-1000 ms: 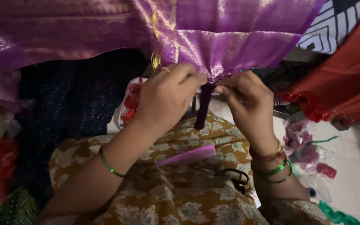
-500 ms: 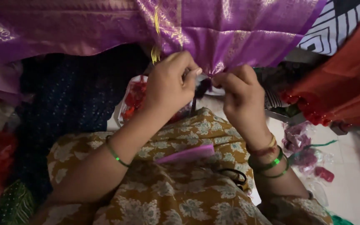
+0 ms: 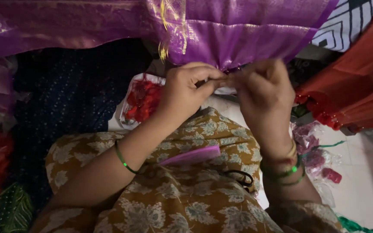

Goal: Attaching decorative tassels to the edge of a purple saree using a needle and thread.

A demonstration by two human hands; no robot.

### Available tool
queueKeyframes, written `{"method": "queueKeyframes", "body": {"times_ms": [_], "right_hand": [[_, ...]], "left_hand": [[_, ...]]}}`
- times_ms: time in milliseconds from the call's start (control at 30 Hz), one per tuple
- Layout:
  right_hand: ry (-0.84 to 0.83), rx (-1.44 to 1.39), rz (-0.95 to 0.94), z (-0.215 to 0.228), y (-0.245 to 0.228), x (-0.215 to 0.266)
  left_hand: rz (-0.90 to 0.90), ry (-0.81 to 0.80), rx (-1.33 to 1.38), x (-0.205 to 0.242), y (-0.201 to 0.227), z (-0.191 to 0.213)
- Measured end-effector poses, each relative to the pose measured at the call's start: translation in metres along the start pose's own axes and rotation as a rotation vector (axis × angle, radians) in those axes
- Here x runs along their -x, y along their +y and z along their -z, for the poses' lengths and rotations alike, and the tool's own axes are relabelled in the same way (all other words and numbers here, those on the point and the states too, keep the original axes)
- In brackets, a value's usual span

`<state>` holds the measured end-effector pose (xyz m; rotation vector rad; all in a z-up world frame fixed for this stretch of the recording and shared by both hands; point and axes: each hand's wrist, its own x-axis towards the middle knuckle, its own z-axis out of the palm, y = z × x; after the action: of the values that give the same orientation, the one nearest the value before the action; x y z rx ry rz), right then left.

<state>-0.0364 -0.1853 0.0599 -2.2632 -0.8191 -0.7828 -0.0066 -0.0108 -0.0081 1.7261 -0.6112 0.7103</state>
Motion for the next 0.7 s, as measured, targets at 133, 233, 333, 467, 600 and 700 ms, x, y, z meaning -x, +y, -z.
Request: {"method": "queueKeyframes", "body": {"times_ms": [133, 233, 333, 467, 600, 700], "right_hand": [[0.103, 0.019, 0.050, -0.009, -0.009, -0.019], [0.046, -0.444, -0.293, -0.017, -0.012, -0.022], [-0.060, -0.594, -0.311, -0.023, -0.011, -0.014], [0.027, -0.054, 0.085, -0.025, -0.004, -0.009], [0.009, 0.200, 0.228, -0.027, 0.001, -0.007], [0.007, 0.073, 0.115, -0.024, 0.008, -0.003]], "left_hand": [[0.274, -0.033, 0.110, 0.003, 0.010, 0.001], [0.332, 0.033, 0.277, 0.007, 0.007, 0.008], [0.707, 0.064, 0.556, 0.008, 0.006, 0.011], [0.551, 0.102, 0.307, 0.012, 0.008, 0.012], [-0.055, 0.039, -0.539, 0.004, 0.036, 0.019], [-0.067, 0.053, -0.428, -0.006, 0.026, 0.010]]}}
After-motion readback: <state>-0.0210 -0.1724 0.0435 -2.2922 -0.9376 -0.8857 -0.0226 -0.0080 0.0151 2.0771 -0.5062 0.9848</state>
